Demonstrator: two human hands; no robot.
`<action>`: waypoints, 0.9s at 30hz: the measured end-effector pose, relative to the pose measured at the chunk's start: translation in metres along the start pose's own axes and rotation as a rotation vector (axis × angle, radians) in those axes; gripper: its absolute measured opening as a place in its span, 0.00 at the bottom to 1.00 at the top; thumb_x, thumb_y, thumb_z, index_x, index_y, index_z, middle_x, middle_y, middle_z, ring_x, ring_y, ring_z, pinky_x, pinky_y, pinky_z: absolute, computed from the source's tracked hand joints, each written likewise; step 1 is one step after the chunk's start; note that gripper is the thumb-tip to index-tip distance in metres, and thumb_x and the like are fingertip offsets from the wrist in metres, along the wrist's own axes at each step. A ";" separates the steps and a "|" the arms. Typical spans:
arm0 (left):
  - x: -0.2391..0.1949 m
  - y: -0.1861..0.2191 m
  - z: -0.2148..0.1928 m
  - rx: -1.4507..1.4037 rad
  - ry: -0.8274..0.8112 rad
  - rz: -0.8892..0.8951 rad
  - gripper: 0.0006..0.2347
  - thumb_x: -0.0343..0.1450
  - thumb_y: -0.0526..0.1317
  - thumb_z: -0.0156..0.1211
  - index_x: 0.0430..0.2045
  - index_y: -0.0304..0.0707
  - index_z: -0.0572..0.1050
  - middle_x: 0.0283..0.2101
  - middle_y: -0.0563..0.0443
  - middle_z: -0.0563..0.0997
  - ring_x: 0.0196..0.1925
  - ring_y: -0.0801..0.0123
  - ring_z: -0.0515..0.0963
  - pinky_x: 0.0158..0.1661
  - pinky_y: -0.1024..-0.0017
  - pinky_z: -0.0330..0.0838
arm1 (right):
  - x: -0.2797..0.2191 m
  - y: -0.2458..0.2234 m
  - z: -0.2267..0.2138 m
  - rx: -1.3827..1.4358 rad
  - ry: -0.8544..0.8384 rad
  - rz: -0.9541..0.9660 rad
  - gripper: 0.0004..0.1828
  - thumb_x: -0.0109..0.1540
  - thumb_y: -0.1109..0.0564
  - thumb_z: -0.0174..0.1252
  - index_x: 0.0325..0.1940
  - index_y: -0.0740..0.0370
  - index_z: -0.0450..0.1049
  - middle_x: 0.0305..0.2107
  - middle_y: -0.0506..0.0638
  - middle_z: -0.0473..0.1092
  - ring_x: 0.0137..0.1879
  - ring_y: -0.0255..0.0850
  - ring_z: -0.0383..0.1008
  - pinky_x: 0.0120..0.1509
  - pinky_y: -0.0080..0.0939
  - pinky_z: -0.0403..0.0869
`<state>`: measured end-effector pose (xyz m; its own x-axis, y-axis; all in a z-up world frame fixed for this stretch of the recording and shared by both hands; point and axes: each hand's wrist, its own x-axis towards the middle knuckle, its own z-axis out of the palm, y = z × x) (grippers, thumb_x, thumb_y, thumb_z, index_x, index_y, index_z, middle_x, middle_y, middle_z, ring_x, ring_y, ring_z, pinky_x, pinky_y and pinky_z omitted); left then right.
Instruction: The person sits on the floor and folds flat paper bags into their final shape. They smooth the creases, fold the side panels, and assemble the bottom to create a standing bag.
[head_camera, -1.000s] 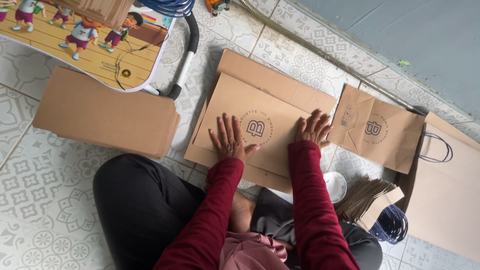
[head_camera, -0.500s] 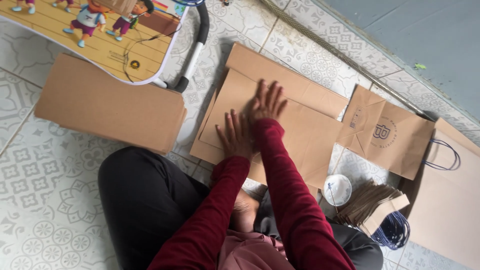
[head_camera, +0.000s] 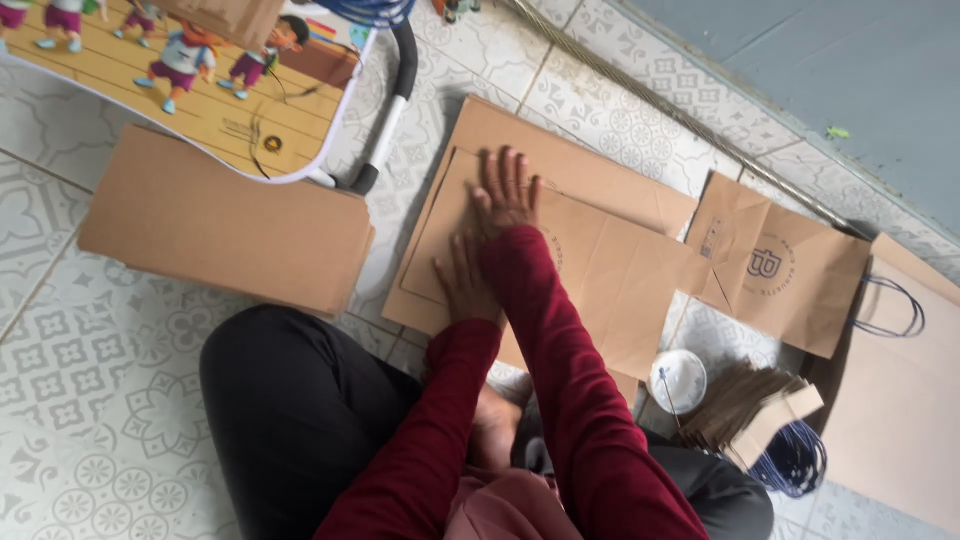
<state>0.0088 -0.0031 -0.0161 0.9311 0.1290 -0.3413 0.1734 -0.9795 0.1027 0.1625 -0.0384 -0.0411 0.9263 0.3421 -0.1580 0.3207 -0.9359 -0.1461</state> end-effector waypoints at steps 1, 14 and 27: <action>-0.002 0.001 0.003 0.038 0.129 -0.038 0.36 0.74 0.58 0.44 0.75 0.43 0.41 0.79 0.38 0.39 0.80 0.41 0.33 0.70 0.31 0.31 | -0.012 0.021 0.006 0.013 0.051 0.040 0.35 0.74 0.34 0.30 0.83 0.37 0.30 0.79 0.51 0.27 0.84 0.51 0.24 0.83 0.64 0.34; -0.019 -0.002 -0.025 -0.027 0.306 -0.045 0.54 0.61 0.73 0.58 0.75 0.36 0.42 0.79 0.35 0.38 0.80 0.43 0.31 0.69 0.33 0.22 | -0.126 0.192 -0.011 0.125 0.033 0.793 0.44 0.68 0.21 0.20 0.82 0.41 0.27 0.78 0.56 0.26 0.83 0.51 0.25 0.84 0.57 0.38; -0.022 -0.008 -0.020 -0.114 0.290 0.022 0.51 0.64 0.69 0.57 0.76 0.41 0.39 0.79 0.33 0.34 0.80 0.40 0.28 0.69 0.30 0.22 | -0.213 0.087 0.004 0.032 0.132 0.718 0.35 0.72 0.34 0.21 0.83 0.40 0.34 0.79 0.56 0.33 0.83 0.54 0.29 0.82 0.60 0.33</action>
<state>-0.0070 0.0055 0.0090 0.9850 0.1623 -0.0587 0.1713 -0.9611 0.2166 -0.0076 -0.1927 -0.0243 0.9229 -0.3699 -0.1069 -0.3788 -0.9220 -0.0798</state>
